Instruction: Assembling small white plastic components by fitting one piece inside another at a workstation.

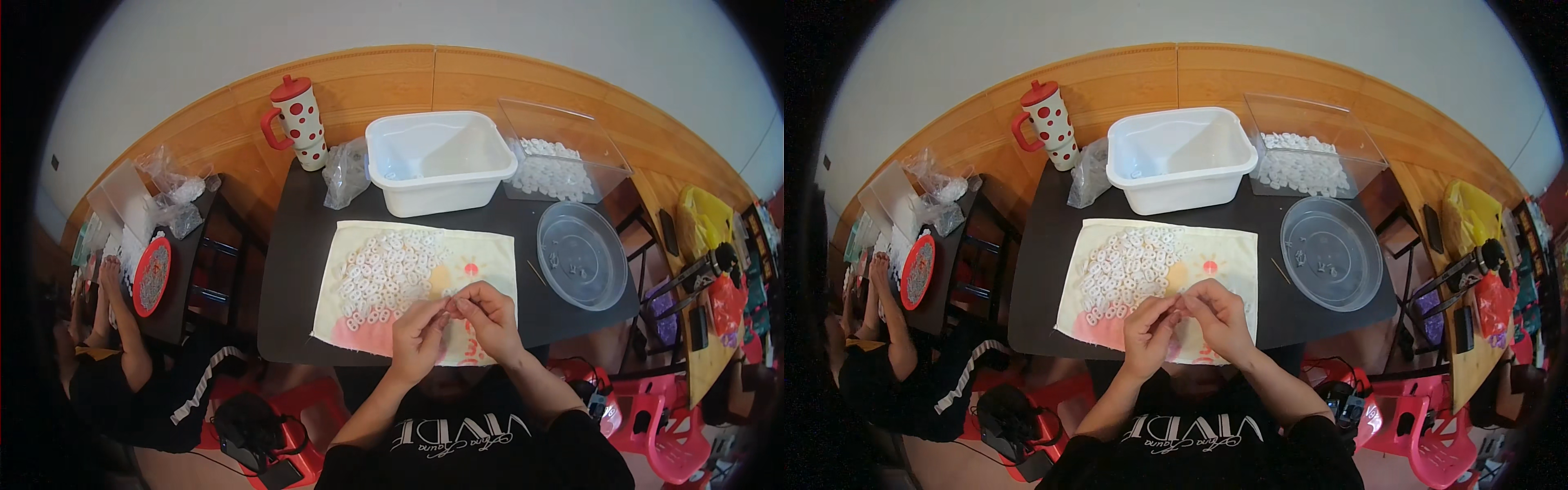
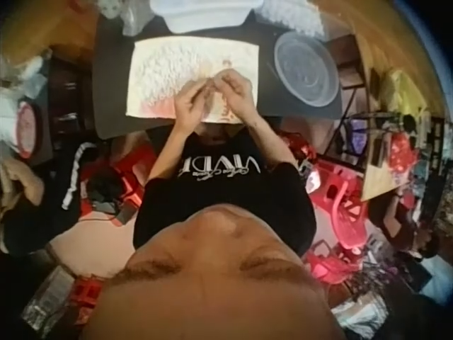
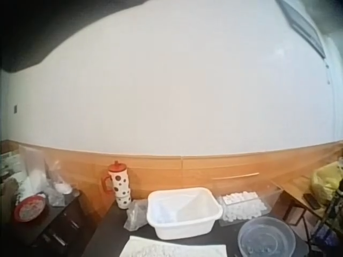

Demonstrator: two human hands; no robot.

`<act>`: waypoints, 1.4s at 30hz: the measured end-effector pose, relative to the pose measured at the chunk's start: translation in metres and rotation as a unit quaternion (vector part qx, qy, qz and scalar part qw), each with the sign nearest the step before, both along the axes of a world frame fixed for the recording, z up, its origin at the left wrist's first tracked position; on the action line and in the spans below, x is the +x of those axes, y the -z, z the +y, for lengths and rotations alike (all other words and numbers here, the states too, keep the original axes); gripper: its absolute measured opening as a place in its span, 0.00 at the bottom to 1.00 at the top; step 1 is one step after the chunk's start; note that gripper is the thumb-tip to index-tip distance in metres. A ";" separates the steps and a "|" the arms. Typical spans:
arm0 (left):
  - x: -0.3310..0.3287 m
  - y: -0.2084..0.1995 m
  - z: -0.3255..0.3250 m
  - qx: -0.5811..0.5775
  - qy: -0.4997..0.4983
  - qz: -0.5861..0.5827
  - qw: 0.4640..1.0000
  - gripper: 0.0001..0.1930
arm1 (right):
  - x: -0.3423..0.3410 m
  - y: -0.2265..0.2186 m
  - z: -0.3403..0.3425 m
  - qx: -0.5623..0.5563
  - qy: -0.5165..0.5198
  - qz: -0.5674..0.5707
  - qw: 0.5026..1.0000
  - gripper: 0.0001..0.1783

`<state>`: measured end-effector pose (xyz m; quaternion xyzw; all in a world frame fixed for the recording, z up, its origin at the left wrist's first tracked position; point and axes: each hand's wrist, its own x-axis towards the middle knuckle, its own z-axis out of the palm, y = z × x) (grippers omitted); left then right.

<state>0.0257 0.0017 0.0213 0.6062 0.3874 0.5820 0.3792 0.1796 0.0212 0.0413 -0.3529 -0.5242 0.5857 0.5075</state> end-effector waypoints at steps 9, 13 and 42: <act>-0.006 0.020 0.003 -0.041 -0.002 -0.097 0.994 0.10 | -0.002 0.013 -0.002 -0.001 0.051 0.074 0.996 0.05; -0.002 0.012 0.000 -0.071 0.012 -0.152 0.986 0.12 | -0.014 0.012 -0.010 0.035 0.062 0.016 0.997 0.03; -0.006 0.008 -0.001 -0.091 0.055 -0.156 0.982 0.10 | -0.017 -0.009 0.006 0.225 0.036 -0.193 0.954 0.08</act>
